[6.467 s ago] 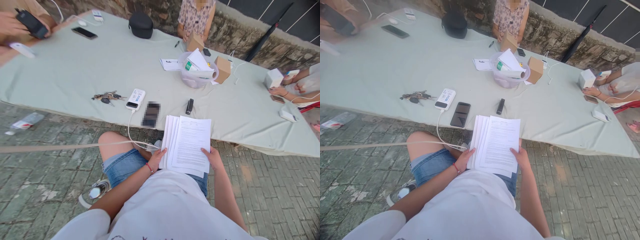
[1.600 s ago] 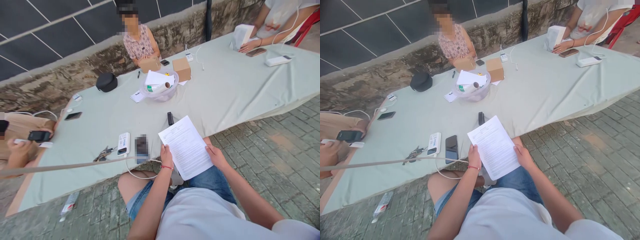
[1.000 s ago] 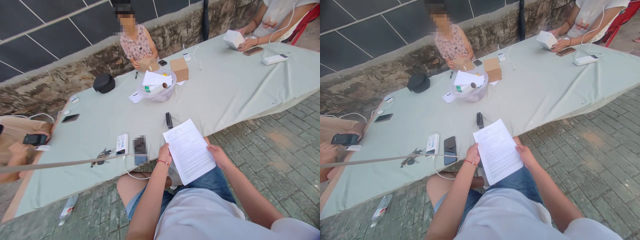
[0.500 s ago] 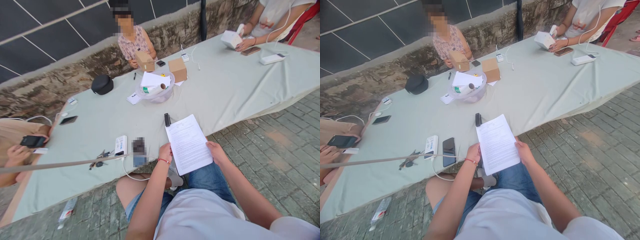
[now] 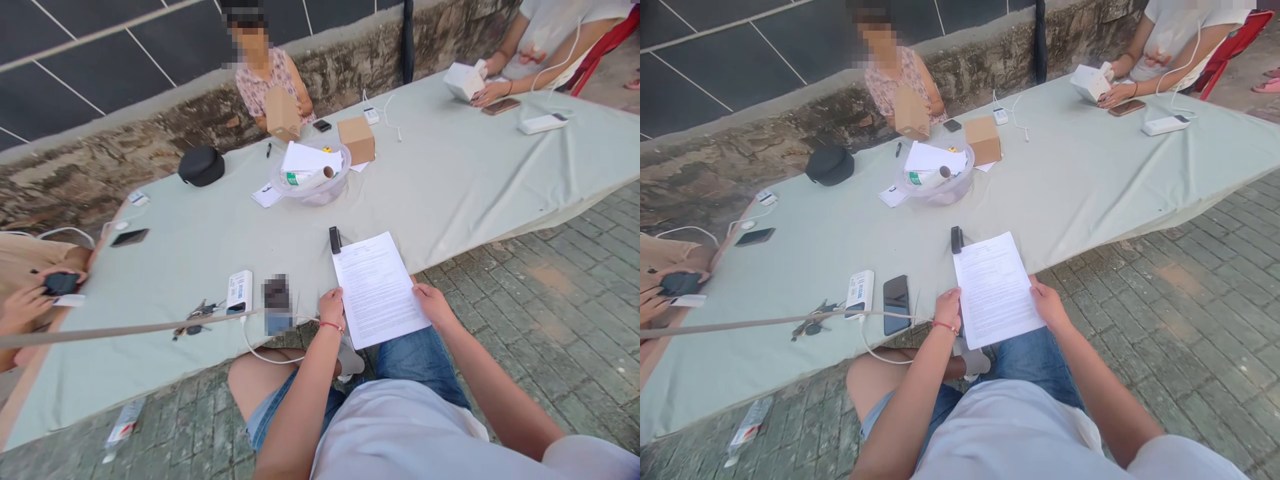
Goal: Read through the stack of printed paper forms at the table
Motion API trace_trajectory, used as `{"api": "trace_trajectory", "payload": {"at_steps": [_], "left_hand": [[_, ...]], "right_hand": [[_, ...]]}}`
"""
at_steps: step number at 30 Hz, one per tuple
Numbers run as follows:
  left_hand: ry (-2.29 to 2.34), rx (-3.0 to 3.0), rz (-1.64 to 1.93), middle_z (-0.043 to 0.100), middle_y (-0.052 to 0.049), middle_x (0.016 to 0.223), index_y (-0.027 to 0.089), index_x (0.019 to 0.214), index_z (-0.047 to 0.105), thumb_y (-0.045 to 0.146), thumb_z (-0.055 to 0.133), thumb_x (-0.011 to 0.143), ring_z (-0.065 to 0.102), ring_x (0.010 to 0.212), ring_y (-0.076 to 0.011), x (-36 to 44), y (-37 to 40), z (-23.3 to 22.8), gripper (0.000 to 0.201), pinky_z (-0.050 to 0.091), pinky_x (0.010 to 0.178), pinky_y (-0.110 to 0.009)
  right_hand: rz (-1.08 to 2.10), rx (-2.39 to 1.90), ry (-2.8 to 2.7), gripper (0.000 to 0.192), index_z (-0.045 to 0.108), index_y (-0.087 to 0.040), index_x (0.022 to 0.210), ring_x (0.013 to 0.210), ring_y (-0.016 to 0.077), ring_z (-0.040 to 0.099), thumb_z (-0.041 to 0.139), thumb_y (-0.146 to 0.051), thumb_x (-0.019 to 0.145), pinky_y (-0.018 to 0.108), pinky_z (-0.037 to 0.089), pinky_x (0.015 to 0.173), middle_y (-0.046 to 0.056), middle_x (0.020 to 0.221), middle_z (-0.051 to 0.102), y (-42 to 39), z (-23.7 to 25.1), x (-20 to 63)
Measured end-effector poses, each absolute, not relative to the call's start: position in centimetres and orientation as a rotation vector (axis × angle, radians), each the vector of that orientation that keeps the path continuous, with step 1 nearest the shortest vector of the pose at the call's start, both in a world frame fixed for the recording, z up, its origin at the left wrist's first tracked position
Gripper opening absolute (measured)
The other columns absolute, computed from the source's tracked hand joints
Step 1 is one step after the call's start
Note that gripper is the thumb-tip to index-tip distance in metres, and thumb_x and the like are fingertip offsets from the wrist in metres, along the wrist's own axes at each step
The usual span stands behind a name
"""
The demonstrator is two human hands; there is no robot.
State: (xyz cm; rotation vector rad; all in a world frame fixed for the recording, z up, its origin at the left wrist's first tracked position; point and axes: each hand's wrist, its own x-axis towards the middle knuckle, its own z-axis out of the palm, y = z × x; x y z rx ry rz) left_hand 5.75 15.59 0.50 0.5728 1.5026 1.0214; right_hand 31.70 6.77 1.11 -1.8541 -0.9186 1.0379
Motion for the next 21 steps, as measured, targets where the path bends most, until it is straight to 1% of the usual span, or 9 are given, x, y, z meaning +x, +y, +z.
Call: {"api": "trace_trajectory", "payload": {"at_steps": [3, 6, 8, 10, 12, 14, 16, 19, 21], "left_hand": [[1.513, 0.604, 1.028, 0.064, -0.001, 0.064, 0.016, 0.064, 0.065, 0.039, 0.079, 0.059, 0.057, 0.064, -0.0161, 5.2, 15.4, 0.2, 0.028, 0.044, 0.060, -0.028], [1.526, 0.617, 1.022, 0.062, -0.001, 0.062, 0.015, 0.064, 0.065, 0.039, 0.078, 0.060, 0.056, 0.063, -0.0160, 4.9, 15.2, 0.1, 0.027, 0.042, 0.059, -0.028], [1.537, 0.618, 1.017, 0.062, -0.001, 0.062, 0.015, 0.065, 0.066, 0.039, 0.079, 0.060, 0.056, 0.063, -0.0163, 4.8, 15.2, 0.1, 0.028, 0.042, 0.059, -0.028], [1.547, 0.615, 1.016, 0.062, -0.001, 0.062, 0.015, 0.066, 0.066, 0.040, 0.079, 0.059, 0.056, 0.063, -0.0163, 4.8, 15.2, 0.0, 0.029, 0.043, 0.059, -0.029], [1.555, 0.614, 1.020, 0.063, -0.002, 0.063, 0.015, 0.067, 0.067, 0.041, 0.080, 0.057, 0.056, 0.063, -0.0163, 4.7, 15.1, -0.1, 0.030, 0.043, 0.060, -0.029], [1.557, 0.620, 1.025, 0.065, -0.003, 0.065, 0.015, 0.068, 0.069, 0.042, 0.081, 0.056, 0.057, 0.065, -0.0167, 4.7, 15.0, -0.1, 0.032, 0.045, 0.062, -0.030], [1.556, 0.627, 1.030, 0.067, -0.004, 0.067, 0.015, 0.069, 0.070, 0.043, 0.082, 0.056, 0.059, 0.066, -0.0173, 4.6, 14.7, -0.2, 0.034, 0.046, 0.064, -0.031], [1.549, 0.622, 1.043, 0.067, -0.004, 0.066, 0.015, 0.069, 0.070, 0.040, 0.083, 0.059, 0.059, 0.067, -0.0182, 4.5, 14.2, -0.4, 0.030, 0.048, 0.066, -0.033], [1.549, 0.612, 1.043, 0.068, -0.003, 0.065, 0.017, 0.067, 0.069, 0.036, 0.083, 0.064, 0.059, 0.066, -0.0192, 4.5, 13.9, -0.6, 0.025, 0.048, 0.067, -0.034]], "right_hand": [[0.788, -1.990, -1.014, 0.033, 0.072, -0.023, 0.100, 0.091, 0.0268, 0.074, 0.050, -0.046, 0.091, 0.041, 0.055, 0.088, 0.008, 0.093, 0.081, 7.7, 2.7, 33.2], [0.634, -1.946, -1.080, 0.037, 0.067, -0.023, 0.116, 0.095, 0.0252, 0.075, 0.043, -0.044, 0.099, 0.041, 0.055, 0.090, 0.008, 0.102, 0.081, 10.4, 5.1, 33.7], [0.648, -1.872, -1.201, 0.037, 0.067, -0.023, 0.119, 0.096, 0.0245, 0.076, 0.041, -0.042, 0.101, 0.040, 0.056, 0.090, 0.008, 0.104, 0.081, 13.4, 6.6, 33.0], [0.678, -1.846, -1.352, 0.037, 0.067, -0.022, 0.124, 0.103, 0.0250, 0.075, 0.041, -0.037, 0.102, 0.040, 0.055, 0.095, 0.009, 0.108, 0.080, 17.2, 7.6, 31.2], [0.749, -1.821, -1.471, 0.043, 0.064, -0.019, 0.136, 0.116, 0.0257, 0.072, 0.040, -0.036, 0.105, 0.040, 0.053, 0.102, 0.012, 0.124, 0.077, 21.2, 8.1, 28.7], [0.865, -1.800, -1.575, 0.052, 0.054, -0.014, 0.150, 0.133, 0.0268, 0.064, 0.040, -0.037, 0.106, 0.039, 0.048, 0.112, 0.015, 0.143, 0.068, 25.3, 8.2, 25.7], [0.883, -1.800, -1.696, 0.061, 0.045, -0.009, 0.158, 0.150, 0.0300, 0.048, 0.042, -0.041, 0.106, 0.041, 0.038, 0.122, 0.017, 0.161, 0.051, 28.7, 8.1, 22.7], [0.897, -1.814, -1.862, 0.071, 0.029, -0.005, 0.165, 0.160, 0.0299, 0.030, 0.033, -0.047, 0.108, 0.042, 0.027, 0.128, 0.019, 0.172, 0.034, 32.3, 7.6, 19.0], [0.921, -1.812, -1.968, 0.073, 0.026, -0.004, 0.166, 0.163, 0.0293, 0.023, 0.030, -0.049, 0.109, 0.044, 0.020, 0.131, 0.019, 0.174, 0.027, 33.4, 7.1, 17.4]]}}
